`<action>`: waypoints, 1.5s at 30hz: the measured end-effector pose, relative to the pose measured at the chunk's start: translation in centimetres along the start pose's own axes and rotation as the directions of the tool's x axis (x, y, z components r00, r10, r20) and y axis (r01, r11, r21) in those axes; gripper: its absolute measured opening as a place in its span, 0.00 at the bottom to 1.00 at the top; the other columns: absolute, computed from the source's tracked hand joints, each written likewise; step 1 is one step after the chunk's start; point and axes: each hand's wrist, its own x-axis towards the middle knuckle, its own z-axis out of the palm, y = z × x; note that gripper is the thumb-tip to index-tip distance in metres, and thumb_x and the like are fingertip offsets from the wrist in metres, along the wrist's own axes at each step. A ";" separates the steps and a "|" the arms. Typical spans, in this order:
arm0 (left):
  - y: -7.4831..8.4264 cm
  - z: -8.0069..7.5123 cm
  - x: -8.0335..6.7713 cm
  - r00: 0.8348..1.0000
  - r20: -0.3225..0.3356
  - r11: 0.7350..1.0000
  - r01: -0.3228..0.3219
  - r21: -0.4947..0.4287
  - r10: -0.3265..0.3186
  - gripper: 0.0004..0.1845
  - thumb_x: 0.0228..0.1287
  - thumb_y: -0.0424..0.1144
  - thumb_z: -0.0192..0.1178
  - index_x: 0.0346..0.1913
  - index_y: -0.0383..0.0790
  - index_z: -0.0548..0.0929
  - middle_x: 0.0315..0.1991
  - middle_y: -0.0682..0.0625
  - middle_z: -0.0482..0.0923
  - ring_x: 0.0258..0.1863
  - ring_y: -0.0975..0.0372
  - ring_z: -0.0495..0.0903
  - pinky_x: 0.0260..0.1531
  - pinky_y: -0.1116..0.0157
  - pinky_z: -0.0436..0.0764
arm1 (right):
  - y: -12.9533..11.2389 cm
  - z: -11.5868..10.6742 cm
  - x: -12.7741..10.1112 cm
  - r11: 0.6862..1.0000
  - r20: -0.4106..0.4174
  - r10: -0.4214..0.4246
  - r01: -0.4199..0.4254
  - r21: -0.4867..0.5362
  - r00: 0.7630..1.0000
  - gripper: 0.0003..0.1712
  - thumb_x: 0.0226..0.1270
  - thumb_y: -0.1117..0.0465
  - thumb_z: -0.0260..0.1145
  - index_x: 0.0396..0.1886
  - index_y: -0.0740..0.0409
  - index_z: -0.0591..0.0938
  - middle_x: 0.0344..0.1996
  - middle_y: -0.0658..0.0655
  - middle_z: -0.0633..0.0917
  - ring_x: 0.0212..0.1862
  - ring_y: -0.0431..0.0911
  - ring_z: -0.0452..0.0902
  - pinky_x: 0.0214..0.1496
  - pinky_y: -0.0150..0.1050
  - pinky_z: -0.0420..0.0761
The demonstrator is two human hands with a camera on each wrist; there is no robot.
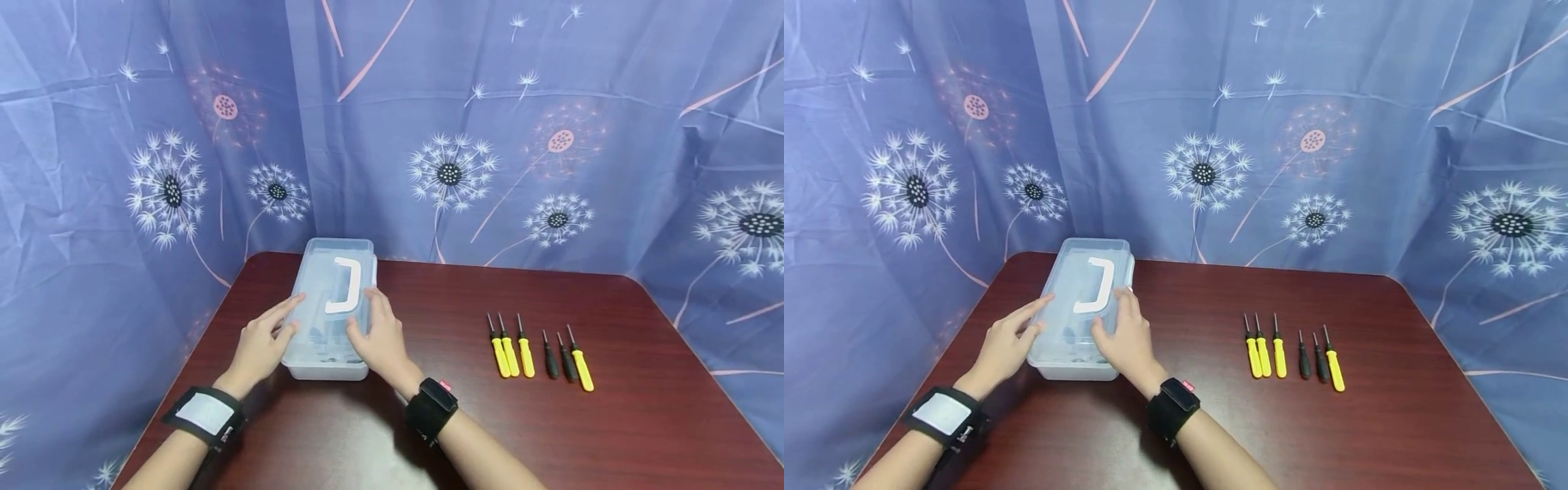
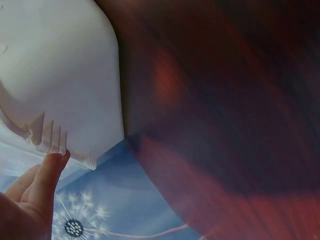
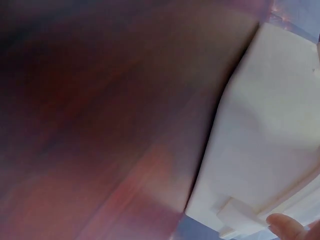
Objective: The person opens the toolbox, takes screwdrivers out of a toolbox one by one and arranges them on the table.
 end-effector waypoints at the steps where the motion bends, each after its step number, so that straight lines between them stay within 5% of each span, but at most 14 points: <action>1: -0.2 -0.2 0.0 1.000 -0.003 1.000 0.007 0.002 -0.007 0.26 0.65 0.37 0.56 0.65 0.61 0.74 0.63 0.51 0.76 0.49 0.57 0.85 0.46 0.55 0.84 | -0.1 0.3 0.1 1.000 0.000 -0.003 0.003 -0.001 1.000 0.32 0.61 0.51 0.58 0.64 0.59 0.69 0.67 0.61 0.71 0.48 0.63 0.82 0.50 0.55 0.81; 11: -2.4 -2.2 0.2 0.999 -0.034 0.998 0.033 0.045 -0.032 0.25 0.68 0.37 0.52 0.65 0.60 0.73 0.62 0.50 0.77 0.35 0.61 0.82 0.36 0.55 0.79 | -1.8 3.4 1.3 0.999 -0.001 -0.040 0.040 -0.026 0.999 0.29 0.62 0.52 0.54 0.61 0.61 0.69 0.67 0.65 0.70 0.40 0.62 0.83 0.43 0.52 0.83; 19: -4.5 -4.2 0.0 0.998 -0.053 0.996 0.049 0.072 -0.045 0.25 0.67 0.35 0.50 0.65 0.58 0.74 0.60 0.44 0.78 0.11 0.71 0.54 0.19 0.69 0.60 | -3.6 6.1 2.1 0.989 -0.015 -0.117 0.116 -0.087 0.993 0.27 0.60 0.54 0.52 0.57 0.63 0.70 0.63 0.66 0.72 0.34 0.59 0.82 0.37 0.49 0.84; 29: -6.6 -5.1 0.4 0.997 -0.078 0.997 0.030 0.070 -0.025 0.25 0.66 0.34 0.51 0.64 0.57 0.75 0.51 0.43 0.83 0.27 0.65 0.71 0.26 0.67 0.65 | -4.9 7.7 2.3 0.977 -0.011 -0.150 0.146 -0.156 0.989 0.31 0.60 0.54 0.50 0.61 0.68 0.68 0.63 0.70 0.70 0.40 0.58 0.83 0.39 0.49 0.85; 37: -7.1 -5.2 0.7 0.997 -0.043 0.995 0.066 0.070 -0.063 0.24 0.70 0.37 0.47 0.66 0.58 0.73 0.53 0.41 0.81 0.21 0.64 0.65 0.26 0.67 0.64 | -5.1 8.0 2.4 0.968 -0.005 -0.176 0.173 -0.181 0.984 0.31 0.61 0.54 0.49 0.60 0.70 0.68 0.63 0.72 0.69 0.40 0.58 0.82 0.38 0.48 0.85; 39: -7.2 -5.2 0.7 0.997 -0.034 0.995 0.076 0.067 -0.074 0.23 0.70 0.37 0.46 0.66 0.59 0.73 0.44 0.39 0.83 0.19 0.64 0.63 0.25 0.67 0.63 | -5.2 8.1 2.4 0.969 0.005 -0.172 0.170 -0.179 0.985 0.32 0.62 0.54 0.49 0.61 0.71 0.68 0.63 0.73 0.69 0.41 0.58 0.82 0.38 0.48 0.85; 43: -7.6 -5.4 0.8 0.997 -0.033 0.995 0.073 0.060 -0.071 0.24 0.70 0.36 0.46 0.65 0.59 0.73 0.46 0.38 0.83 0.22 0.62 0.69 0.27 0.64 0.66 | -5.4 8.5 2.4 0.969 0.006 -0.169 0.167 -0.181 0.986 0.32 0.61 0.53 0.49 0.61 0.71 0.67 0.63 0.73 0.69 0.40 0.58 0.82 0.38 0.47 0.85; 45: -7.8 -5.6 0.9 0.997 -0.035 0.996 0.072 0.060 -0.070 0.24 0.69 0.35 0.46 0.65 0.58 0.73 0.55 0.39 0.80 0.27 0.57 0.72 0.30 0.63 0.68 | -5.6 8.7 2.5 0.968 0.005 -0.171 0.169 -0.188 0.985 0.32 0.61 0.53 0.49 0.60 0.70 0.67 0.62 0.72 0.69 0.39 0.57 0.82 0.38 0.47 0.84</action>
